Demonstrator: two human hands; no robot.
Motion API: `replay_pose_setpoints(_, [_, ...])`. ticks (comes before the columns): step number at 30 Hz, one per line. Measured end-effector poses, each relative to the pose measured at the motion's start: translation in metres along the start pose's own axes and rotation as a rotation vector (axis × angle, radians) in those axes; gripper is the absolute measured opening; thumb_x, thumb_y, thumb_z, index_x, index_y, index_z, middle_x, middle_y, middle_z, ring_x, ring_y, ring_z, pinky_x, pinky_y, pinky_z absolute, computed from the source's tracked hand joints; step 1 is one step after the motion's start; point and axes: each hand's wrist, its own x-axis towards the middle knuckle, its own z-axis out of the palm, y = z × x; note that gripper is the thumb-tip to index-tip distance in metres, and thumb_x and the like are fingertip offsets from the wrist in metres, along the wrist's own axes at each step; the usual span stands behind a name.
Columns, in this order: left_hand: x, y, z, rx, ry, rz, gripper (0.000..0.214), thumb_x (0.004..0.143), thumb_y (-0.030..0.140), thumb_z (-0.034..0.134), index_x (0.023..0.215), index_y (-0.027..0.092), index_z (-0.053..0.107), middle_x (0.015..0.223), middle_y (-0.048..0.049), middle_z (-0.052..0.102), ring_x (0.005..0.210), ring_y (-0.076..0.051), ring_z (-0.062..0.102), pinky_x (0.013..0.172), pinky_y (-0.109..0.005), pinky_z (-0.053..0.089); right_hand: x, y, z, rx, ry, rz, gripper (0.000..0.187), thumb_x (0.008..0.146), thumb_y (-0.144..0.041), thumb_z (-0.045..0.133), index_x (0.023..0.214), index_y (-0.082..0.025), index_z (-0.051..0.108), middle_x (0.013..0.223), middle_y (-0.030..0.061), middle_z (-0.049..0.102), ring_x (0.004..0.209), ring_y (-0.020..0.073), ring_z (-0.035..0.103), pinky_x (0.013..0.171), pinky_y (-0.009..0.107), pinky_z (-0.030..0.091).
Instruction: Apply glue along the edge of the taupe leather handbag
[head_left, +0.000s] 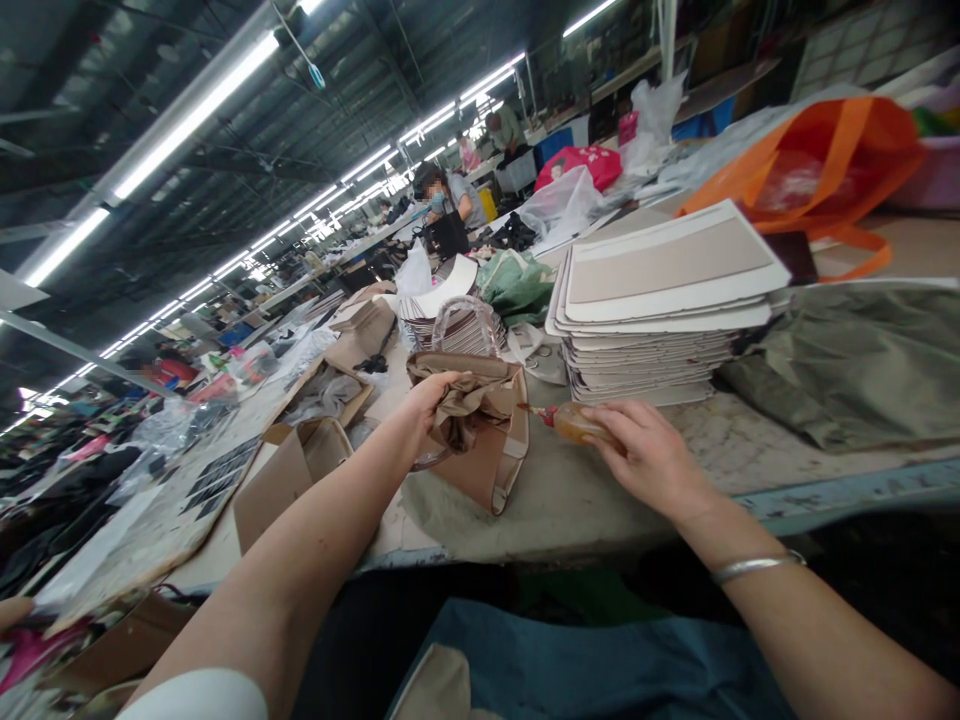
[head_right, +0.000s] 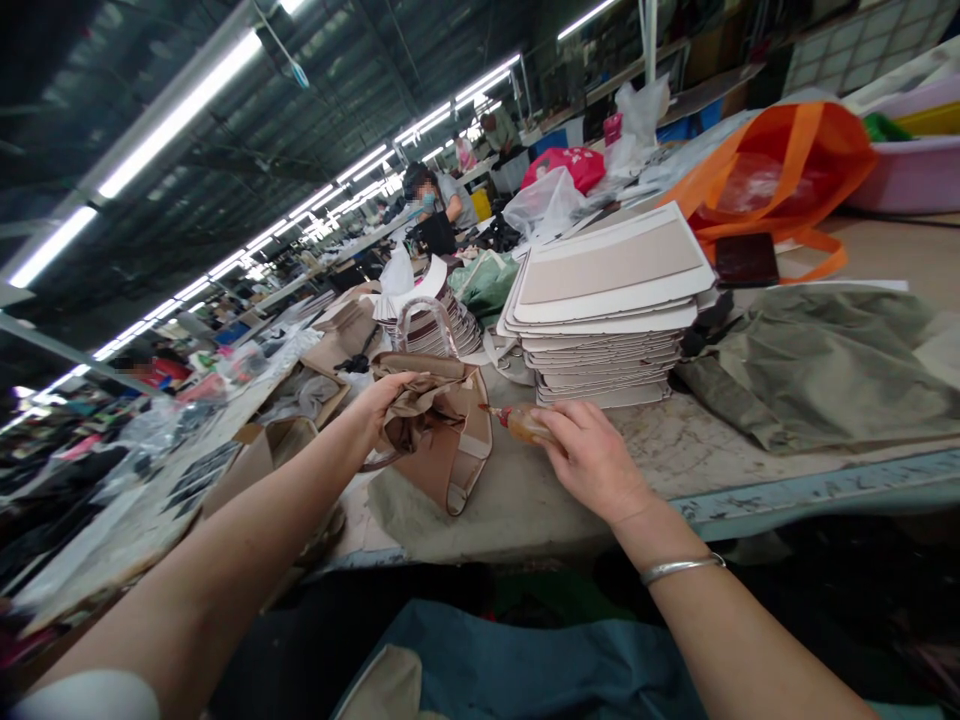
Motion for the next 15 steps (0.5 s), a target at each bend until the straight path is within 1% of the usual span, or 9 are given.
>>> replay_pose_setpoints(3, [0.0000, -0.0001, 0.0008, 0.063, -0.015, 0.016, 0.026, 0.087, 0.020, 0.044, 0.096, 0.006, 0.065, 0.058, -0.0099, 0.069, 0.048, -0.021, 0.066, 0.046, -0.029, 0.055, -0.0058, -0.0007, 0.0016, 0.024, -0.102, 0.004, 0.028, 0.086, -0.016, 0.053, 0.112, -0.022, 0.058, 0.102, 0.0080, 0.059, 0.093, 0.0235, 0.055, 0.081, 0.038, 0.050])
replay_pose_setpoints(5, [-0.0021, 0.0000, 0.0022, 0.089, -0.007, 0.004, 0.027, 0.088, 0.021, 0.044, 0.097, 0.006, 0.065, 0.057, -0.0103, 0.069, 0.047, -0.022, 0.065, 0.045, -0.030, 0.055, -0.0067, -0.0013, 0.0016, 0.034, -0.125, -0.015, 0.028, 0.086, -0.015, 0.054, 0.112, -0.022, 0.058, 0.102, 0.0078, 0.059, 0.093, 0.0232, 0.055, 0.080, 0.038, 0.050])
replay_pose_setpoints(6, [-0.0035, 0.0002, 0.0030, 0.100, 0.006, 0.003, 0.027, 0.087, 0.021, 0.044, 0.097, 0.006, 0.065, 0.056, -0.0100, 0.068, 0.045, -0.022, 0.064, 0.044, -0.030, 0.054, -0.0063, -0.0014, 0.0011, 0.033, -0.106, -0.026, 0.028, 0.086, -0.015, 0.054, 0.113, -0.021, 0.058, 0.103, 0.0081, 0.059, 0.094, 0.0233, 0.055, 0.081, 0.038, 0.050])
replay_pose_setpoints(8, [-0.0061, 0.0004, 0.0043, 0.114, 0.037, 0.006, 0.027, 0.087, 0.021, 0.044, 0.095, 0.007, 0.066, 0.053, -0.0090, 0.067, 0.040, -0.021, 0.062, 0.041, -0.029, 0.053, -0.0041, -0.0010, -0.0006, 0.014, -0.025, -0.049, 0.029, 0.086, -0.015, 0.054, 0.115, -0.020, 0.058, 0.106, 0.0097, 0.059, 0.097, 0.0241, 0.054, 0.084, 0.039, 0.048])
replay_pose_setpoints(11, [-0.0076, 0.0004, 0.0048, 0.118, 0.040, 0.008, 0.026, 0.087, 0.022, 0.045, 0.090, 0.007, 0.066, 0.052, -0.0090, 0.067, 0.040, -0.020, 0.062, 0.042, -0.028, 0.052, -0.0007, 0.0005, -0.0046, -0.041, 0.088, -0.073, 0.032, 0.085, -0.014, 0.055, 0.117, -0.017, 0.058, 0.108, 0.0125, 0.058, 0.098, 0.0257, 0.054, 0.085, 0.041, 0.047])
replay_pose_setpoints(13, [-0.0063, 0.0002, 0.0041, 0.116, 0.026, -0.002, 0.026, 0.088, 0.022, 0.045, 0.089, 0.008, 0.066, 0.055, -0.0098, 0.068, 0.043, -0.021, 0.064, 0.044, -0.028, 0.053, -0.0003, 0.0012, -0.0065, -0.067, 0.086, -0.086, 0.034, 0.085, -0.013, 0.055, 0.117, -0.018, 0.059, 0.110, 0.0127, 0.059, 0.097, 0.0260, 0.054, 0.085, 0.041, 0.047])
replay_pose_setpoints(15, [-0.0038, -0.0002, 0.0031, 0.107, 0.031, 0.019, 0.025, 0.087, 0.020, 0.045, 0.090, 0.007, 0.066, 0.055, -0.0097, 0.068, 0.043, -0.020, 0.064, 0.044, -0.026, 0.053, -0.0019, 0.0007, -0.0069, -0.068, 0.024, -0.097, 0.034, 0.085, -0.012, 0.054, 0.118, -0.020, 0.060, 0.111, 0.0115, 0.059, 0.097, 0.0256, 0.054, 0.085, 0.041, 0.047])
